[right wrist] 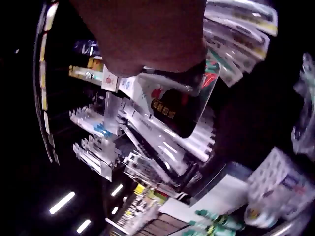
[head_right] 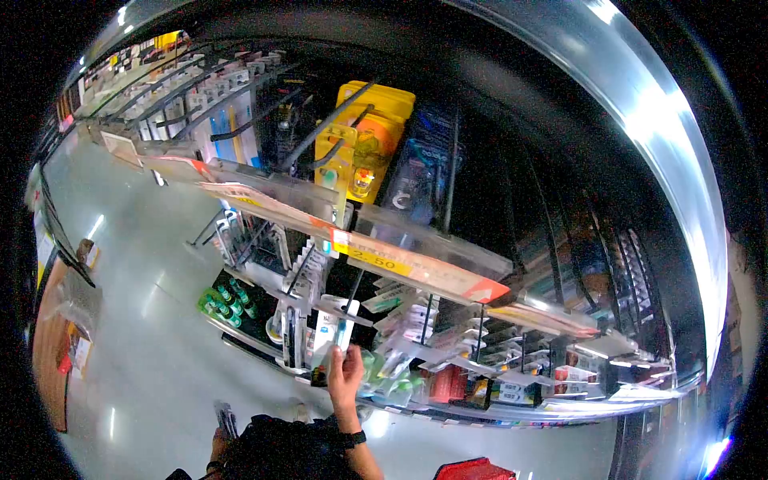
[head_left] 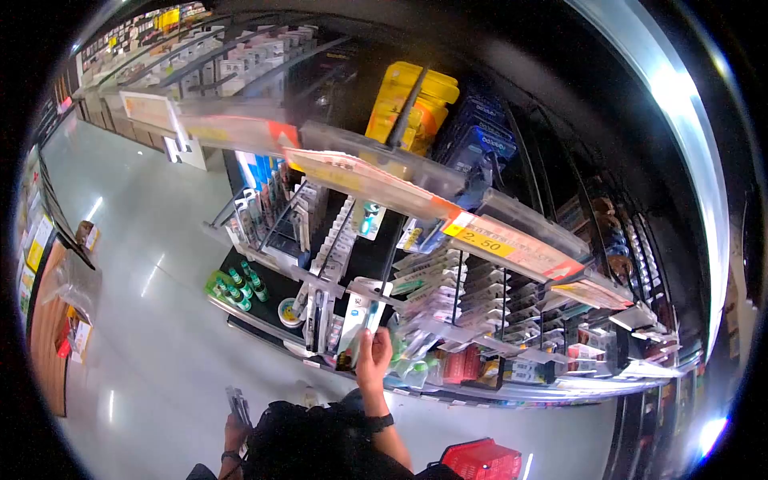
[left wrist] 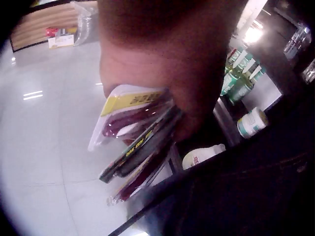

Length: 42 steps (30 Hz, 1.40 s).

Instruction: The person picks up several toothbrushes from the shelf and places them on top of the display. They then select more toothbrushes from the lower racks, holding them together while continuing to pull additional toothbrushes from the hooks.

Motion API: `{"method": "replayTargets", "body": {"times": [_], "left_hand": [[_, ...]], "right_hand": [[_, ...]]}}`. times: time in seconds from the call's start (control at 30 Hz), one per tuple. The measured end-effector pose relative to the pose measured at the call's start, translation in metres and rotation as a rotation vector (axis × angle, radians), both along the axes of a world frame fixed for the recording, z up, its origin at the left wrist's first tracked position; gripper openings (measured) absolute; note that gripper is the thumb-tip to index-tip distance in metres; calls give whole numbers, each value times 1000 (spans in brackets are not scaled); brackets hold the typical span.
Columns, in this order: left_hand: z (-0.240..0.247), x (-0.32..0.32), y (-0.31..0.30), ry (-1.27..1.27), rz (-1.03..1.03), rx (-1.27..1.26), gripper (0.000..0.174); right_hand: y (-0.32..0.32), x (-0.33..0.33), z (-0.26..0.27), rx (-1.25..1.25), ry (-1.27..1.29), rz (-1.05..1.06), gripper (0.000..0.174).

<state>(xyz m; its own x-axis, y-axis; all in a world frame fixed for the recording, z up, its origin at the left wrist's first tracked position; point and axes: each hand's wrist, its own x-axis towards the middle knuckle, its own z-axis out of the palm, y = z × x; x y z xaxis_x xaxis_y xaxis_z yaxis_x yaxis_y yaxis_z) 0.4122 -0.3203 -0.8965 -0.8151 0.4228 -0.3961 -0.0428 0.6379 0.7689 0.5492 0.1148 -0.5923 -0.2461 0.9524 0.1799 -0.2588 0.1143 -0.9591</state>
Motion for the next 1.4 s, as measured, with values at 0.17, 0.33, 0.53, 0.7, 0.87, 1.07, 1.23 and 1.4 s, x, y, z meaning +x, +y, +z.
{"method": "replayTargets", "body": {"times": [0.17,0.33,0.53,0.7,0.87,1.07,1.23,1.4], "left_hand": [[-23,3,-23,547,-288,-138,24],[-53,4,-26,-177,165,94,34],[-33,10,-5,100,141,102,33],[82,-14,34,-13,31,188,42],[154,-41,67,187,-53,158,62],[250,-30,103,-93,24,363,50],[347,-26,148,-70,-178,544,79],[370,-22,205,-267,-310,545,79]], "right_hand": [[1,7,1,40,-133,-70,19],[25,-7,8,177,-345,-228,19],[59,-25,-37,62,-25,-112,22],[133,-33,-84,-100,52,-33,28],[184,-53,-125,-10,42,8,40],[177,-69,-90,499,-253,-434,36],[35,-14,-40,83,-241,218,50],[-43,11,34,-80,-31,891,71]]}}
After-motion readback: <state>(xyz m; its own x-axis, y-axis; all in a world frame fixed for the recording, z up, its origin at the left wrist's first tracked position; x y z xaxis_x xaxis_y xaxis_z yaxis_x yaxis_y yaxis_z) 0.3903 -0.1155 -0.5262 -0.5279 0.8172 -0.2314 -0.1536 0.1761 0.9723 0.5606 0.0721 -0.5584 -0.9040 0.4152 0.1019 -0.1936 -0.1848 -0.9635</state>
